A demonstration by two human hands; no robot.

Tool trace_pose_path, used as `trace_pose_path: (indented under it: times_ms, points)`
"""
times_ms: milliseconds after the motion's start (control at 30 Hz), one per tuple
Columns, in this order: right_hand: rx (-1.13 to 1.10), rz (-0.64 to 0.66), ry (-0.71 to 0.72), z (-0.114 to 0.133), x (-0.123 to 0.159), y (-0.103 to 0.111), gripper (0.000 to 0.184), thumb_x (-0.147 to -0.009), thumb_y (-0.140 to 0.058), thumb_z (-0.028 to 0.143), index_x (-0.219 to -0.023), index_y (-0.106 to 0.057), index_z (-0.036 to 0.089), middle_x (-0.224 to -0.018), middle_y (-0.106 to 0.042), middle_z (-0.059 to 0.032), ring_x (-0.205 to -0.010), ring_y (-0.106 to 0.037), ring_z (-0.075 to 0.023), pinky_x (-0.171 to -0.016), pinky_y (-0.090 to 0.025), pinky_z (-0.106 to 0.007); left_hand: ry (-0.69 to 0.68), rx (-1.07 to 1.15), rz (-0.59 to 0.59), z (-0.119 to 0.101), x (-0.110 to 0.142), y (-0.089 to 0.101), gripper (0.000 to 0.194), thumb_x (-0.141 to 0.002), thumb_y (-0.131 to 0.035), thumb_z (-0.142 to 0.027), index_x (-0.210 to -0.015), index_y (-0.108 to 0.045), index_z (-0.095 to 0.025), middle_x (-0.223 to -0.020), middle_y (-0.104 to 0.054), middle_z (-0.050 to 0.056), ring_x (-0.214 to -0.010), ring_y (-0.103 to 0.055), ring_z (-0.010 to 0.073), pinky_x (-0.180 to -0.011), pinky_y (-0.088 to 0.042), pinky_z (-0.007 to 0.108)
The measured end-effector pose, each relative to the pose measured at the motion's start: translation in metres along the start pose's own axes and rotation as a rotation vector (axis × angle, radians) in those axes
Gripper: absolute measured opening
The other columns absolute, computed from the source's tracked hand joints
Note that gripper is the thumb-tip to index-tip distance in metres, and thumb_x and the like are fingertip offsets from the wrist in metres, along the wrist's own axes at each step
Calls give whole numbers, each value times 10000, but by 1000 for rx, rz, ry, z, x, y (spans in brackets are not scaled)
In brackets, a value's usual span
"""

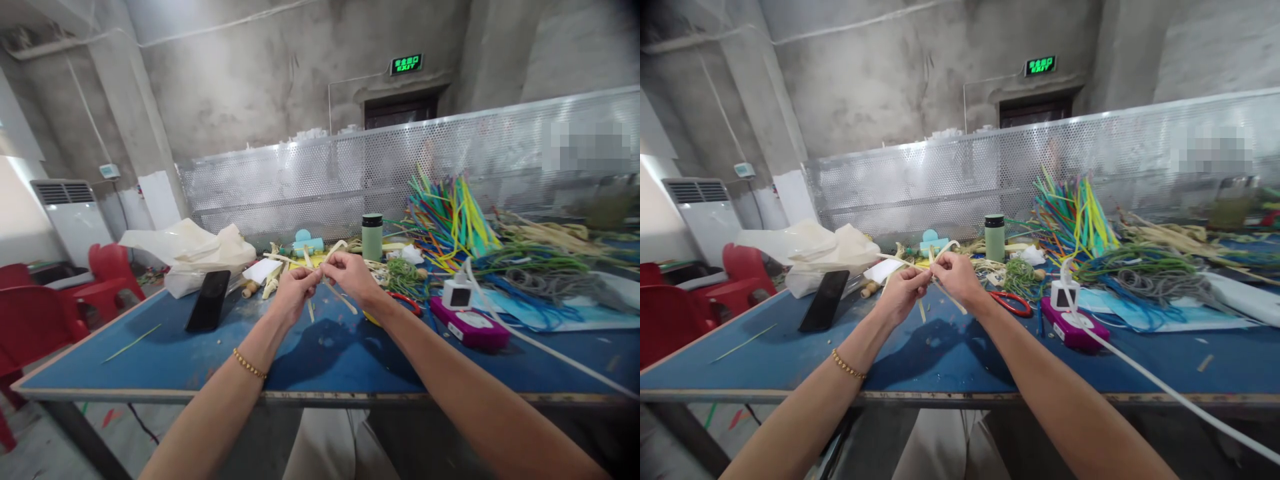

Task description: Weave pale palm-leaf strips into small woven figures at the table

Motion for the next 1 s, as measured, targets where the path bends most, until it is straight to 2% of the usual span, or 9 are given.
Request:
trace_pose_path:
  times_ms: [433, 700, 1000]
  points:
    - [58, -36, -57, -11, -3, -5, 176, -692, -579, 274, -566, -540, 157, -494, -529, 15, -478, -463, -100, -489, -364, -223, 26, -49, 67, 4, -1, -2, 199, -631, -752, -268, -624, -653, -96, -633, -602, 60, -528, -448, 82, -527, -282, 251]
    - [36, -12, -88, -13, -4, -7, 158, -677, -566, 259, -563, -549, 151, -483, -532, 11, -458, -449, -95, -471, -341, -221, 40, -45, 67, 5, -2, -1, 208, -601, -750, -265, -641, -637, -95, -638, -592, 45, -545, -461, 86, -551, -303, 248]
    - [-52, 12, -113, -12, -2, -5, 174, -678, -569, 269, -551, -546, 153, -459, -529, 12, -452, -451, -96, -468, -339, -227, 17, -86, 87, 7, -2, 1, 171, -645, -715, -250, -668, -642, -98, -614, -584, 34, -536, -456, 83, -548, -298, 243]
Point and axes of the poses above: each hand's wrist, its own x-axis away from the middle knuckle, its own y-axis out of the back of the hand, z = x × y, the point moved 3 cm from there along -x, towards the middle knuckle
